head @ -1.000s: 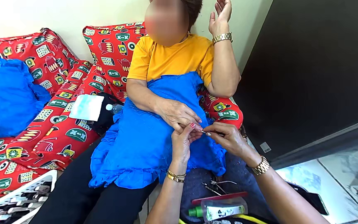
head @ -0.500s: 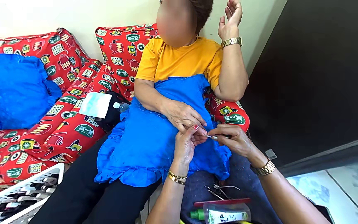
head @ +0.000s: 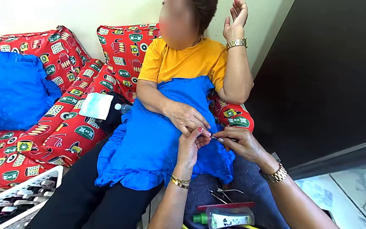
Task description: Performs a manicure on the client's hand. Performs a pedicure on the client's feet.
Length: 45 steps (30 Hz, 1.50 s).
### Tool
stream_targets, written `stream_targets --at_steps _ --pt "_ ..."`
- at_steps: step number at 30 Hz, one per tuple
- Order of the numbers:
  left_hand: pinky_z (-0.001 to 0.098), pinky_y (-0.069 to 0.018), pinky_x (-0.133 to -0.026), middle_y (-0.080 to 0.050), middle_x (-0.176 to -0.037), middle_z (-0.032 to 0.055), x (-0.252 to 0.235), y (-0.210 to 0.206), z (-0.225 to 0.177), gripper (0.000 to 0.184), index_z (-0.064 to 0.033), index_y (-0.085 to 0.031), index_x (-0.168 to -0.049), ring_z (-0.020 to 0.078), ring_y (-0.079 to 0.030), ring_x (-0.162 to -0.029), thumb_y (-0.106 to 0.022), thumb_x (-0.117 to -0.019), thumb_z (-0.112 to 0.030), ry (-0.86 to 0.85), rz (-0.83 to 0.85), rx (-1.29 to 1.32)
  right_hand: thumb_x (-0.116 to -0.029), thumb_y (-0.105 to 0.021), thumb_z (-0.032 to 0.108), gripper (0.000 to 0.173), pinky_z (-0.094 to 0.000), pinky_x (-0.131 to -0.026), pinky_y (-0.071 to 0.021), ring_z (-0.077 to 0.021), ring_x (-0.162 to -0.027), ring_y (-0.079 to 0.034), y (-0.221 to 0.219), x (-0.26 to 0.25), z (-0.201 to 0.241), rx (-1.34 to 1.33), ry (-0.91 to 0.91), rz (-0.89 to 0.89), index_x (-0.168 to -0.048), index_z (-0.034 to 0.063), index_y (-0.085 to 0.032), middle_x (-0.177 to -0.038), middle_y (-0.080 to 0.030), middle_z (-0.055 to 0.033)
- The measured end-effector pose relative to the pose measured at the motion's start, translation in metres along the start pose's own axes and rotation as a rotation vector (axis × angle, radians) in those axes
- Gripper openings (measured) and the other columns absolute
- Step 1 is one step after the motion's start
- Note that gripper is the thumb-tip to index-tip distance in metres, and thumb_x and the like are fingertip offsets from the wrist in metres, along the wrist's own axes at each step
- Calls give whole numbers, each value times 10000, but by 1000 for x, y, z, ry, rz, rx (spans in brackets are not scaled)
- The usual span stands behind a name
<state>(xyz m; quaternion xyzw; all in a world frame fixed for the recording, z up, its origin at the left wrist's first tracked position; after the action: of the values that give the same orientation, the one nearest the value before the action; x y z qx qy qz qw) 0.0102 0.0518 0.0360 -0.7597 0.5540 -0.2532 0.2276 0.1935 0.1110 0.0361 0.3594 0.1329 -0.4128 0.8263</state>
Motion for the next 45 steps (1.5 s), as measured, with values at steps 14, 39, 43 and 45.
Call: stream_targets --at_steps 14,39,43,45 --pt "303 -626 -700 -729 -749 117 0 0 -1 213 8 -645 -877 185 -727 -654 -493 -1026 14 -13 -19 13 -1009 -571 150 249 -134 -674 -506 -12 -699 -602 -1 -8 7 180 100 -8 -1066 35 -784 -799 -663 -48" --pt "300 -624 -702 -726 -737 116 -2 2 -1 260 6 -656 -852 179 -726 -655 -469 -1033 2 -6 0 -21 -1022 -524 159 272 -172 -691 -504 -36 -730 -606 -5 -8 5 181 52 27 -1071 32 -760 -882 -697 -66" --pt "292 -623 -686 -724 -727 110 -1 2 -3 291 -1 -662 -830 174 -722 -642 -456 -1035 -3 9 19 -11 -1017 -541 155 263 -170 -721 -484 -42 -754 -597 -2 -10 0 161 137 22 -1058 36 -772 -827 -674 -57" --pt "290 -623 -684 -724 -722 108 -1 3 -3 299 -6 -660 -822 172 -721 -637 -450 -1035 -3 10 27 -8 -1017 -546 156 261 -160 -711 -473 -35 -742 -581 -2 -11 -1 143 156 20 -1049 34 -774 -804 -660 -54"
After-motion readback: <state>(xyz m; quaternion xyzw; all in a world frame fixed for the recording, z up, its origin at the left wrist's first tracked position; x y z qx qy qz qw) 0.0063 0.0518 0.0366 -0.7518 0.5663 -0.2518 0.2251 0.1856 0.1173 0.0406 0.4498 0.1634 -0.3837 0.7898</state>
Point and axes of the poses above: each hand's wrist, its own x-axis away from the middle knuckle, its own y-axis out of the back of the hand, z = x × y, the point moved 1 cm from there along -x, towards the middle knuckle
